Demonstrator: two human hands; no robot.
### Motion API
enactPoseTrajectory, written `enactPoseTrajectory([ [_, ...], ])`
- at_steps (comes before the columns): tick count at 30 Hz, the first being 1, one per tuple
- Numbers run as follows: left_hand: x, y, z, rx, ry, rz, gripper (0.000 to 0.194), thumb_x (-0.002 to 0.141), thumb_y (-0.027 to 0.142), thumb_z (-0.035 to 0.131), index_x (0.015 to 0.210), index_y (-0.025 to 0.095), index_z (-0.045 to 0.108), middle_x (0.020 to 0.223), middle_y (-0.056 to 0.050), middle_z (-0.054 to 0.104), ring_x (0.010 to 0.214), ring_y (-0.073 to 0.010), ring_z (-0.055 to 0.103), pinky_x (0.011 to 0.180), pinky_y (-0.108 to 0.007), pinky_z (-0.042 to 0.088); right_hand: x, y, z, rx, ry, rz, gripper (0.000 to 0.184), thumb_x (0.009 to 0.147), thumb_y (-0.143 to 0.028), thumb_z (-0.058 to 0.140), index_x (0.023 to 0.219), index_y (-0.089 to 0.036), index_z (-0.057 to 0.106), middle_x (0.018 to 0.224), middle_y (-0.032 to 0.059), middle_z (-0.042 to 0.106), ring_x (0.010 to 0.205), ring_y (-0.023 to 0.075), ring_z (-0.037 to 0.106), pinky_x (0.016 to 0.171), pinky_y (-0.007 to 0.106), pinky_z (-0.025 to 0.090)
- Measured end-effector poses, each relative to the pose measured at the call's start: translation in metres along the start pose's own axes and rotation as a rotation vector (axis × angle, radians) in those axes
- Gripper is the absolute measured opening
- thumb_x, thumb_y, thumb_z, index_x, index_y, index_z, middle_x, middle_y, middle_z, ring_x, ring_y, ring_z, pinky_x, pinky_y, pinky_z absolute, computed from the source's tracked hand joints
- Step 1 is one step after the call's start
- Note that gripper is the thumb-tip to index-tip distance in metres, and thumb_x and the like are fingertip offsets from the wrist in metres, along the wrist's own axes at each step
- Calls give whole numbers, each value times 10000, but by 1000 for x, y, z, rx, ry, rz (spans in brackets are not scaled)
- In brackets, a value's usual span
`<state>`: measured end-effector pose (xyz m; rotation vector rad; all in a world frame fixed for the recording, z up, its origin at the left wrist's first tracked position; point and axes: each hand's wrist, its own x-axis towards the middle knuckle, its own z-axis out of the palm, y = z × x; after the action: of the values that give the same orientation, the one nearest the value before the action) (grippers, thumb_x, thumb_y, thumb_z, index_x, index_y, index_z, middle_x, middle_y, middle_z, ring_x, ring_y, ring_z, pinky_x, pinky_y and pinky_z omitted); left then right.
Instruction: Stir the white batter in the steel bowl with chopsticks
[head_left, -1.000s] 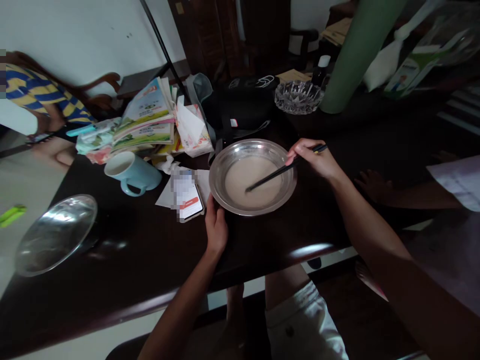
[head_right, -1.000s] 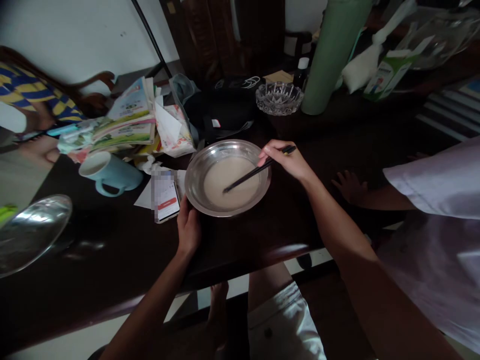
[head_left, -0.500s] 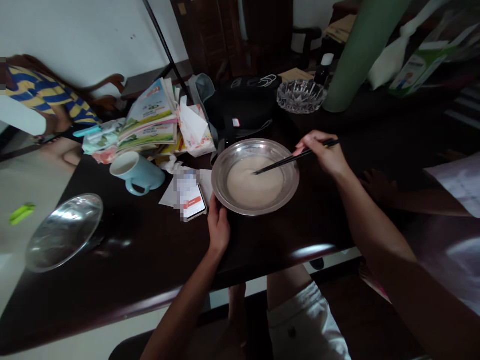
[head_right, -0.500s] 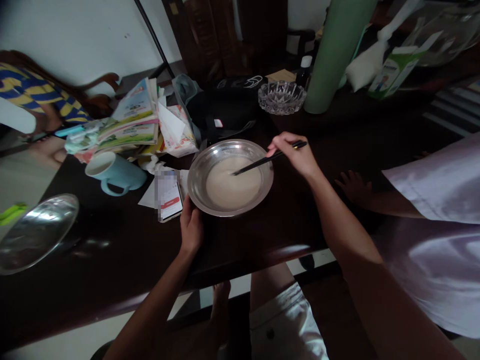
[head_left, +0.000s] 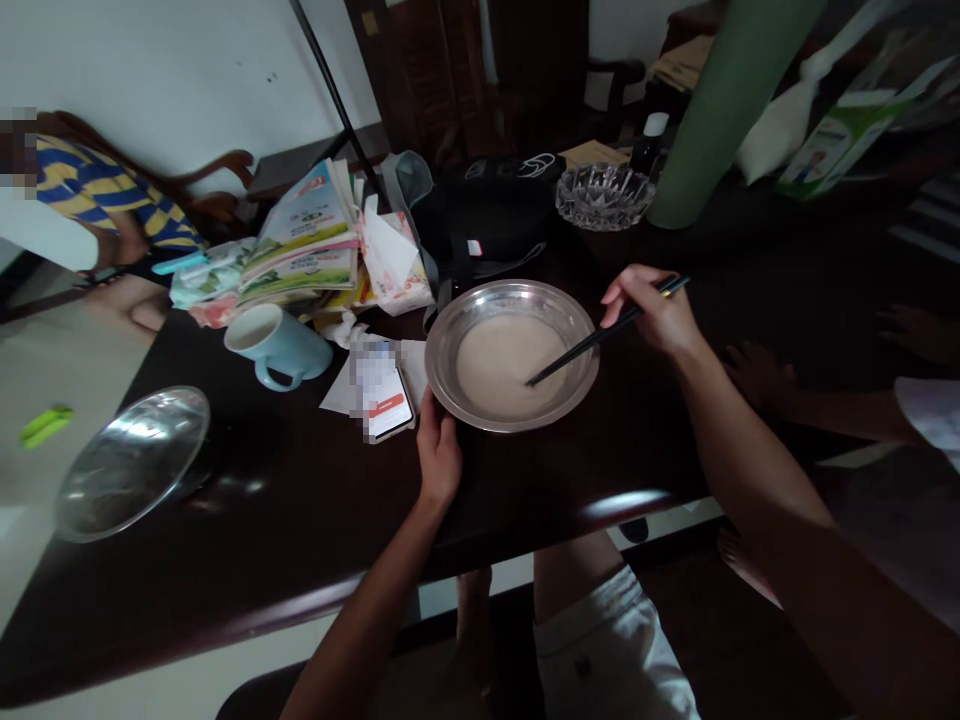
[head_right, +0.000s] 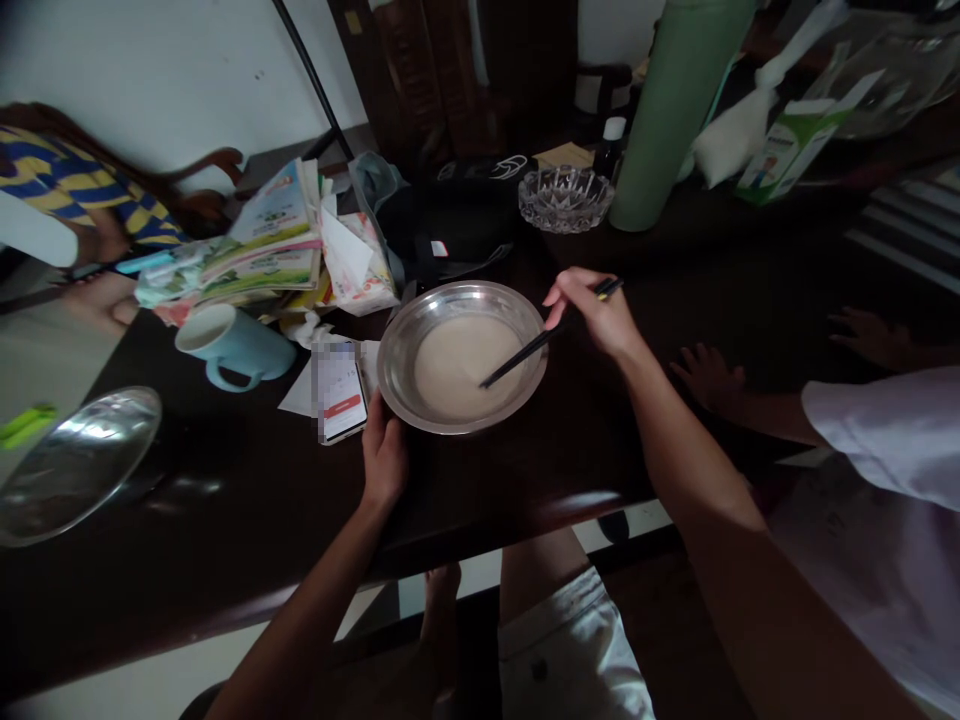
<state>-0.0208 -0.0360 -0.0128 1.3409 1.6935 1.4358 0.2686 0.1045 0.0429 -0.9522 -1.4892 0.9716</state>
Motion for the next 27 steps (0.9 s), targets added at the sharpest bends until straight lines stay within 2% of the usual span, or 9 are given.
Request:
enactPoseTrajectory([
  [3,0,0,1,-21,4,4,508,858,232,507,1361,197,577,1393,-82,624,1346,-240,528,1173,-387,372,-1,0,2,-23,-141,2,387,814,-631,654,781,-257,747,690,4,757,687,190,714,752,372,553],
  [8,0,1,1,-18,3,-17,514,848,226,505,1354,179,581,1398,-96,620,1351,-251,524,1174,-401,373,2,2,-2,8,104,-55,417,877,-605,587,703,-253,730,514,-19,657,508,148,617,675,348,512],
  [10,0,2,1,-13,9,-19,517,845,225,509,1354,177,579,1411,-97,611,1360,-255,514,1181,-405,361,1,1,-1,26,27,-31,404,882,-592,590,721,-252,738,508,-20,657,490,144,609,654,343,510],
  [13,0,3,1,-13,4,-9,504,855,230,509,1353,188,580,1396,-86,624,1348,-246,526,1180,-394,364,-1,-1,2,-12,-156,2,355,842,-593,645,800,-258,754,676,1,751,663,178,708,733,359,549],
  [15,0,3,1,-12,0,-5,505,854,223,508,1352,186,582,1383,-86,633,1342,-244,532,1176,-389,369,-1,-1,2,-39,-102,-25,361,833,-605,649,794,-261,750,706,4,761,725,191,725,792,378,560],
  [18,0,3,0,-10,2,-6,509,846,212,511,1348,183,585,1388,-88,629,1345,-244,530,1171,-383,377,1,1,0,-32,86,-60,427,857,-639,590,726,-257,729,557,-4,689,622,184,694,792,398,563],
  [20,0,2,0,-12,0,-5,506,845,207,512,1344,187,589,1388,-84,630,1345,-241,530,1166,-377,383,1,1,-1,-17,43,-33,446,863,-651,570,730,-257,732,516,-7,666,578,181,678,765,398,566],
  [23,0,2,0,-10,10,-4,506,842,202,511,1342,181,591,1381,-83,635,1347,-240,527,1168,-373,378,0,1,1,-26,-131,-8,399,837,-634,624,797,-258,752,636,-4,740,653,184,710,771,382,565],
  [27,0,3,1,-8,4,-4,519,845,202,498,1357,164,576,1389,-92,627,1346,-236,528,1173,-373,370,1,1,1,-39,30,-82,398,848,-615,624,749,-247,739,613,-9,724,627,167,700,775,364,547],
])
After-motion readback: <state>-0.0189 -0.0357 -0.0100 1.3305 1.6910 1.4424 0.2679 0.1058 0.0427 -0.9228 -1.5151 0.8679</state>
